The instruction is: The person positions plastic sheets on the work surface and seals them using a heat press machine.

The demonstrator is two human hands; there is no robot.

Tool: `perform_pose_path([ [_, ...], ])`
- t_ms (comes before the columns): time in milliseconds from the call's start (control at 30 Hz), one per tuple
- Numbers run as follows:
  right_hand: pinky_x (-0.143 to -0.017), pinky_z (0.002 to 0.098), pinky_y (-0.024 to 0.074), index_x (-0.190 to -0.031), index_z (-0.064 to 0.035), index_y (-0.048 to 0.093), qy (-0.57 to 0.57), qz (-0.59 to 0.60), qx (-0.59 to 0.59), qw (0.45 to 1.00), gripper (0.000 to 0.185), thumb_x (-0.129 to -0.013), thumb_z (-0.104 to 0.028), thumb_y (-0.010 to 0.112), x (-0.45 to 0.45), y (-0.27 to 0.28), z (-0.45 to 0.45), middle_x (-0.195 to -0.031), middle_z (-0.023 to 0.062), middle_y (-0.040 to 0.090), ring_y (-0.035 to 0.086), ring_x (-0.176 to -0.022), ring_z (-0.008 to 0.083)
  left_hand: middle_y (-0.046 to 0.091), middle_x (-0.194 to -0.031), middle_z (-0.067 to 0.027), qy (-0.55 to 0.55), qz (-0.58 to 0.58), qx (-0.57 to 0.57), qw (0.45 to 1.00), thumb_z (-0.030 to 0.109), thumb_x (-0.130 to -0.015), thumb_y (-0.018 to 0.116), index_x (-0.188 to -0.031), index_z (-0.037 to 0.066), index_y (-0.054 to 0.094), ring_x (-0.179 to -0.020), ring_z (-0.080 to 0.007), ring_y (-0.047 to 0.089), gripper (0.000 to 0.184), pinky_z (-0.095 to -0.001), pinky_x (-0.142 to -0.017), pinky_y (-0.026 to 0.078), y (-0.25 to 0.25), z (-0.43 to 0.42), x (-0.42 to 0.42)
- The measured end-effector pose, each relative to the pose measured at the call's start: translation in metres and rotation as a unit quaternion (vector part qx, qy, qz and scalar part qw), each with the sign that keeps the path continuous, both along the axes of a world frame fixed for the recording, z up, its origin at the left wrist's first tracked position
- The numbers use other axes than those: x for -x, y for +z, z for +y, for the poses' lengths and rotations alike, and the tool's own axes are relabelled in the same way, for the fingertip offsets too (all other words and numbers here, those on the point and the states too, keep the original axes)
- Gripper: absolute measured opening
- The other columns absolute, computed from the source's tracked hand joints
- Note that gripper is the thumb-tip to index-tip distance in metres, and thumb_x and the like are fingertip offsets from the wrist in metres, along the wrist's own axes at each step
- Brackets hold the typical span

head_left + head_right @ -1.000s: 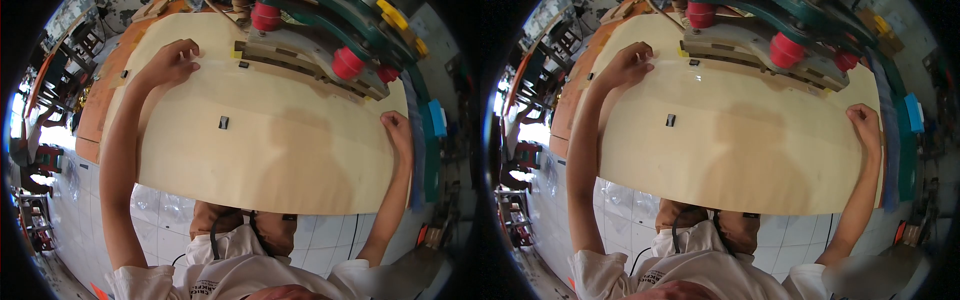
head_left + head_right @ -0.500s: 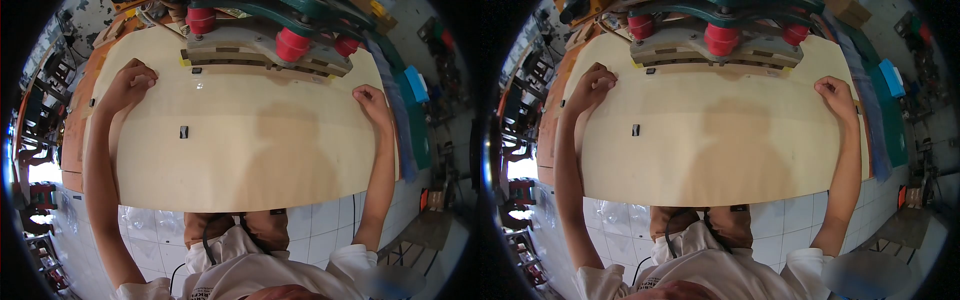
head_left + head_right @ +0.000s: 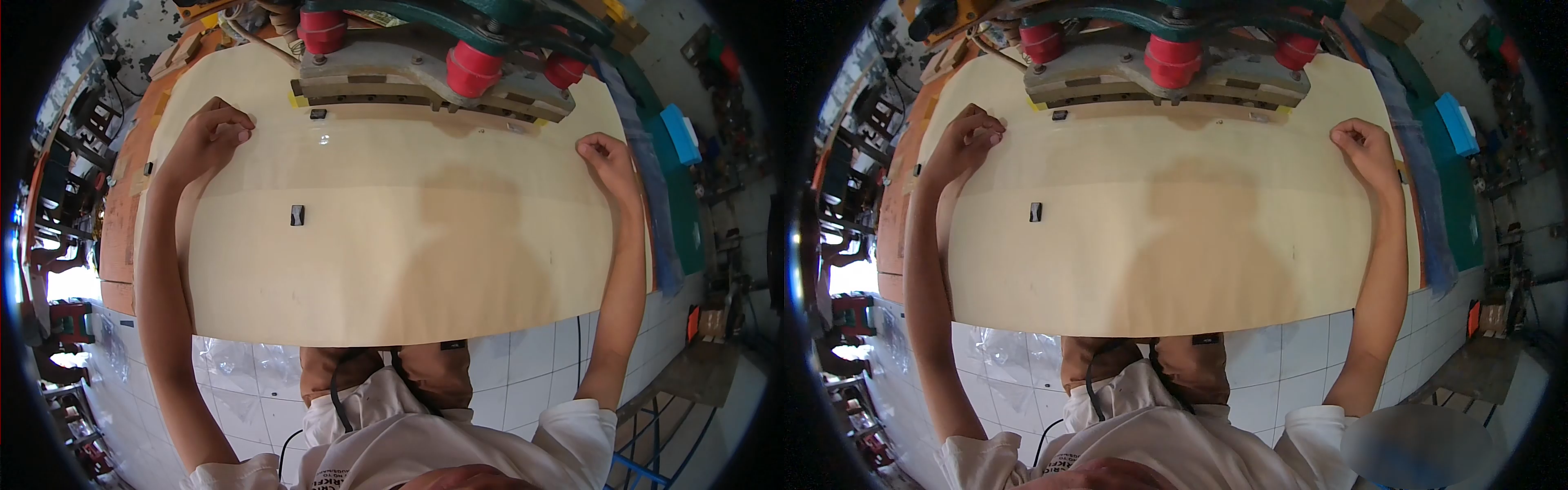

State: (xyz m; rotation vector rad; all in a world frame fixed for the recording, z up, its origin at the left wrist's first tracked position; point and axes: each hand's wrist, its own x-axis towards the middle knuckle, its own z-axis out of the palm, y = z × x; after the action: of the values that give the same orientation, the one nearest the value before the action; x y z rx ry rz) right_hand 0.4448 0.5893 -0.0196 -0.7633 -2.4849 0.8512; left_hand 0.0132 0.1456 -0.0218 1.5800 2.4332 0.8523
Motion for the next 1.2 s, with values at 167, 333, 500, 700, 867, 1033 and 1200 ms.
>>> perform_pose_path([
  [167, -0.066, 0.0223, 0.0416, -0.086, -0.0008, 0.067, -0.003, 0.014, 0.001, 1.0, 0.018, -0.084, -0.018, 0.07, -0.003, 0.006, -0.008, -0.075, -0.0019, 0.06, 0.051, -0.071, 0.0063, 0.057, -0.09, -0.0032, -0.003, 0.001, 0.004, 1.0, 0.014, -0.085, 0.069, -0.095, 0.006, 0.068, -0.083, -0.0151, 0.051, 0.012, -0.0276, -0.072, 0.038, -0.001, -0.001, 0.003],
  [333, -0.067, 0.0223, 0.0415, -0.085, -0.0011, 0.067, -0.006, 0.031, 0.016, 0.999, 0.016, -0.083, -0.016, 0.071, -0.004, 0.009, -0.009, -0.076, -0.0023, 0.06, 0.05, -0.071, 0.0062, 0.057, -0.091, -0.0032, -0.009, -0.002, 0.005, 1.0, 0.014, -0.086, 0.068, -0.095, 0.006, 0.068, -0.084, -0.0149, 0.051, 0.012, -0.0279, -0.074, 0.039, -0.002, -0.001, 0.005],
  [500, -0.064, 0.0217, 0.0405, -0.085, -0.0009, 0.067, -0.016, 0.015, 0.02, 1.0, 0.015, -0.082, -0.015, 0.072, 0.0, -0.002, -0.002, -0.072, -0.003, 0.058, 0.049, -0.068, 0.0056, 0.057, -0.092, -0.0037, -0.007, 0.006, 0.009, 1.0, 0.013, -0.086, 0.068, -0.096, 0.004, 0.067, -0.085, -0.0148, 0.052, 0.013, -0.0277, -0.075, 0.04, 0.0, -0.001, 0.001],
  [700, -0.063, 0.0212, 0.0394, -0.084, -0.001, 0.068, -0.005, 0.014, 0.013, 1.0, 0.015, -0.081, -0.015, 0.073, -0.002, -0.008, 0.01, -0.071, -0.0037, 0.058, 0.048, -0.067, 0.0053, 0.055, -0.09, -0.0051, -0.007, -0.034, -0.008, 0.999, 0.016, -0.087, 0.068, -0.095, 0.004, 0.067, -0.084, -0.0162, 0.053, 0.014, -0.0293, -0.079, 0.043, -0.003, -0.001, 0.003],
  [867, -0.063, 0.0212, 0.0391, -0.083, -0.001, 0.067, -0.011, 0.009, 0.0, 1.0, 0.014, -0.081, -0.014, 0.073, 0.0, -0.005, 0.007, -0.07, -0.0038, 0.057, 0.048, -0.067, 0.0052, 0.055, -0.091, -0.0047, -0.034, -0.045, -0.025, 0.998, 0.017, -0.088, 0.067, -0.096, 0.004, 0.067, -0.085, -0.0151, 0.054, 0.015, -0.0282, -0.079, 0.043, -0.007, -0.003, 0.01],
  [1033, -0.063, 0.0211, 0.0387, -0.083, -0.0007, 0.067, -0.004, 0.021, 0.016, 1.0, 0.013, -0.082, -0.013, 0.072, 0.001, -0.004, 0.003, -0.071, -0.0039, 0.057, 0.048, -0.067, 0.0051, 0.057, -0.096, -0.0051, -0.029, -0.064, -0.006, 0.997, 0.01, -0.089, 0.066, -0.099, 0.0, 0.064, -0.091, -0.0129, 0.056, 0.013, -0.0261, -0.082, 0.045, -0.007, -0.004, 0.013],
  [1200, -0.063, 0.0206, 0.0377, -0.084, -0.0008, 0.066, 0.001, 0.019, 0.031, 0.999, 0.013, -0.083, -0.013, 0.071, 0.0, -0.004, 0.006, -0.071, -0.0045, 0.056, 0.047, -0.068, 0.0042, 0.059, -0.089, -0.0045, -0.03, -0.044, -0.023, 0.998, 0.019, -0.089, 0.068, -0.097, 0.006, 0.068, -0.082, -0.0145, 0.056, 0.016, -0.0275, -0.077, 0.045, -0.005, -0.004, 0.007],
])
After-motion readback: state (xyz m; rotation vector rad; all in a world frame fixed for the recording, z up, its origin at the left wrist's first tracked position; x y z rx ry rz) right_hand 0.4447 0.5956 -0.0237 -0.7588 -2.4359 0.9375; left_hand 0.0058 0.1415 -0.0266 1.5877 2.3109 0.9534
